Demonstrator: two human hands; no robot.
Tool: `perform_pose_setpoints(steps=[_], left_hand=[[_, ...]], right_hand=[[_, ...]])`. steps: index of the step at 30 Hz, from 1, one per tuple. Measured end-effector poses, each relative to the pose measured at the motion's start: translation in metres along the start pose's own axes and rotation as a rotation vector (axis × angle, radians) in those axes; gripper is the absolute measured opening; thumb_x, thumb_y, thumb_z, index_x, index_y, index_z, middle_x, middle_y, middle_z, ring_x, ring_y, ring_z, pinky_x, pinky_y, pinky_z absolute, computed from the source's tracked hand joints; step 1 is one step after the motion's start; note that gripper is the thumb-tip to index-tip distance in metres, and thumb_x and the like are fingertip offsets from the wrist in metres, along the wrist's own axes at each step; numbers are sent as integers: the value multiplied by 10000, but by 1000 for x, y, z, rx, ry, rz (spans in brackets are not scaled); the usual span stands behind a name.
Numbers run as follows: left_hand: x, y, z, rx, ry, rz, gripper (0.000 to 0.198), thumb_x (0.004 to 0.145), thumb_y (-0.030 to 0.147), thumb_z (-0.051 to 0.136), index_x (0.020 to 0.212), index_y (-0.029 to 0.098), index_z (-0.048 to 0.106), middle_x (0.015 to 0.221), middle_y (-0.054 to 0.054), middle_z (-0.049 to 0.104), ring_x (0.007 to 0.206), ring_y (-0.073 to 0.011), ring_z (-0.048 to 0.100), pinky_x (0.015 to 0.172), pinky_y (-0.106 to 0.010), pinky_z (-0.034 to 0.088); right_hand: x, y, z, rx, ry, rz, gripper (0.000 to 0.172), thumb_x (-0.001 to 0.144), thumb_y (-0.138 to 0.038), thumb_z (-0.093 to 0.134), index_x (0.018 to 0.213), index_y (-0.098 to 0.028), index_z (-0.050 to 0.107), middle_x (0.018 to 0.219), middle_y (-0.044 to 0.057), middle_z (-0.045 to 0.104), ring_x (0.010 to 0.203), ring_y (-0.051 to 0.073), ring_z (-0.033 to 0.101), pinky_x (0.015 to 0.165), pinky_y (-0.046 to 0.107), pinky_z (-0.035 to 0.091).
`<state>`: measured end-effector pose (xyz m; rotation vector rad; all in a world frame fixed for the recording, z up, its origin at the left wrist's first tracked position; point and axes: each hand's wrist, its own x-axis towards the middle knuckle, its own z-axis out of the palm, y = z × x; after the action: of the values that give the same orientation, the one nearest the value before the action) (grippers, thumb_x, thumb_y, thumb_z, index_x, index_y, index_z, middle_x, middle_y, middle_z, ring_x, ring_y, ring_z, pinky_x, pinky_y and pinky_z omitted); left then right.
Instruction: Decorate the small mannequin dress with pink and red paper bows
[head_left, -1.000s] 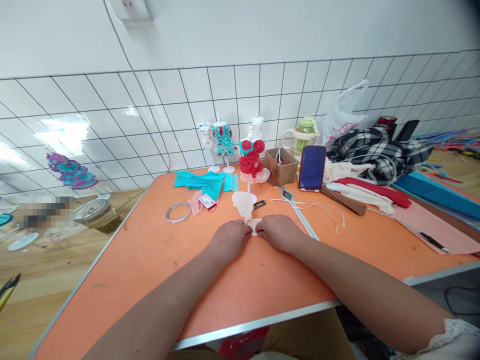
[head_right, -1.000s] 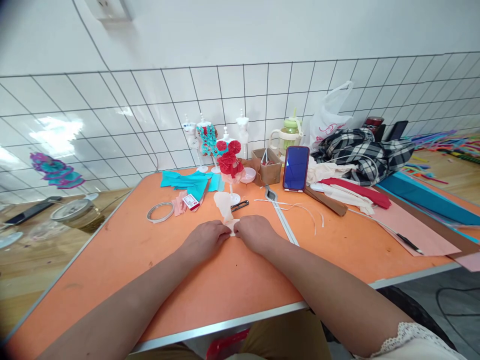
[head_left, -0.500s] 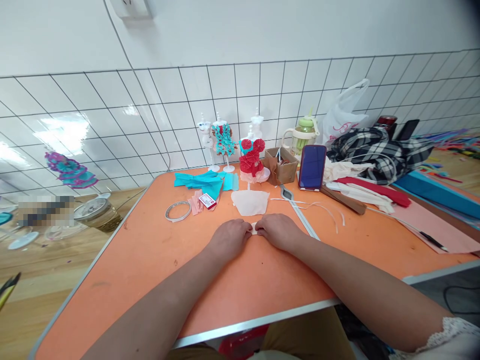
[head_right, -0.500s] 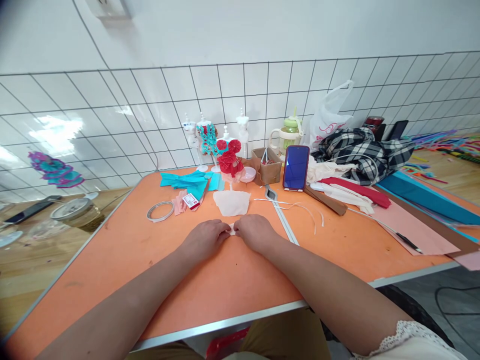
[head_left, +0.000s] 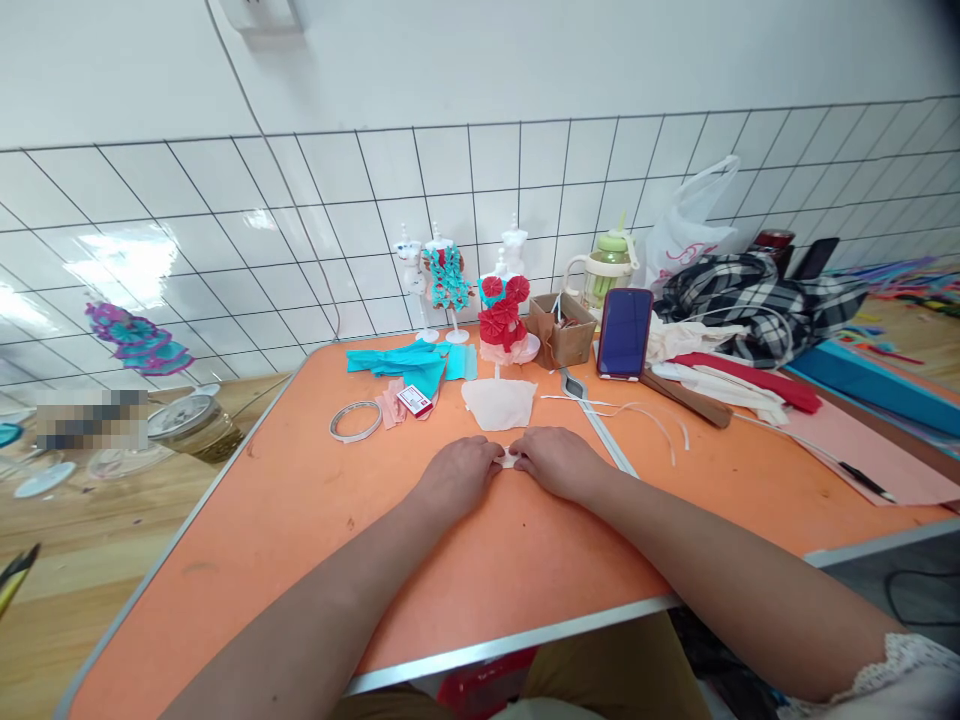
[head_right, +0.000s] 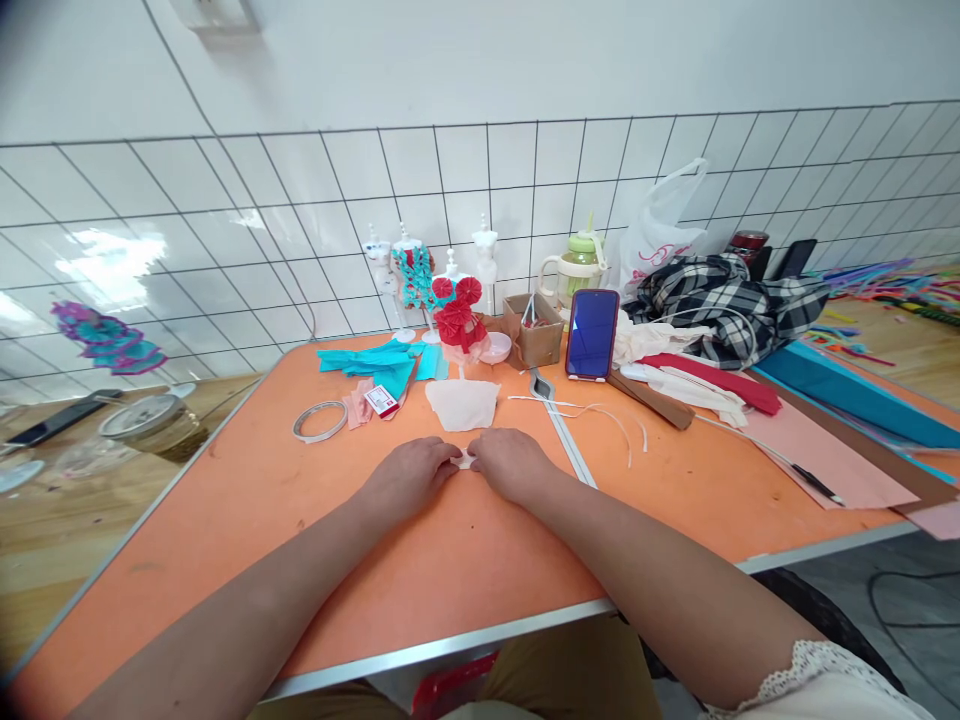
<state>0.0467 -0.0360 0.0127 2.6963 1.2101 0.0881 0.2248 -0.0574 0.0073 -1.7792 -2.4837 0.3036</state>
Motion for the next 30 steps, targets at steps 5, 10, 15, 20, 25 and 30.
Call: perform_pose_setpoints(steps=[5, 10, 15, 20, 25, 30], left_hand=[[0, 0, 4, 37, 30, 45, 297, 891, 234, 379, 801, 190, 659, 850, -59, 590, 821, -171, 566, 657, -251, 410], [0, 0, 3, 60, 3, 27, 275, 888, 236, 380, 840, 203, 649, 814, -45, 588, 765, -165, 567, 604, -252, 397], [0, 0, 2, 45, -2, 4, 267, 889, 231, 378, 938, 223, 640, 827, -42, 601, 785, -171, 579, 636, -257, 409], [-1, 1, 2, 69, 38, 82, 276, 890, 226, 379, 861, 208, 653, 885, -55, 604, 859, -182, 568, 693, -266, 424], [-3, 1, 0, 76, 31, 75, 267, 885, 204, 377, 846, 198, 641, 846, -53, 610, 812, -172, 581, 674, -266, 422], [-5, 2, 0, 181, 40, 113, 225, 866, 182, 407, 813, 185, 625, 828, -53, 598, 783, -182, 568, 652, -284, 425]], right_hand=[[-2, -2, -2, -13, 9, 2, 206, 858, -268, 459, 863, -209, 657, 908, 47, 639, 782, 162, 580, 594, 232, 315], [-2, -1, -3, -31, 22, 1, 190, 858, -285, 469, 895, -227, 645, 874, 34, 656, 769, 168, 587, 573, 239, 304], [-2, -4, -4, -43, 6, -21, 214, 870, -297, 453, 939, -262, 652, 914, 23, 671, 798, 171, 595, 587, 247, 317], [-3, 4, -6, 44, 69, -41, 229, 849, -370, 480, 863, -252, 676, 880, 13, 672, 782, 156, 592, 597, 238, 328], [20, 37, -11, 194, 228, 348, 541, 846, -617, 326, 880, -198, 666, 856, 55, 663, 768, 169, 588, 573, 242, 343], [42, 33, -14, 117, 242, 343, 363, 833, -492, 472, 911, -180, 642, 887, 59, 656, 787, 164, 578, 596, 230, 346]])
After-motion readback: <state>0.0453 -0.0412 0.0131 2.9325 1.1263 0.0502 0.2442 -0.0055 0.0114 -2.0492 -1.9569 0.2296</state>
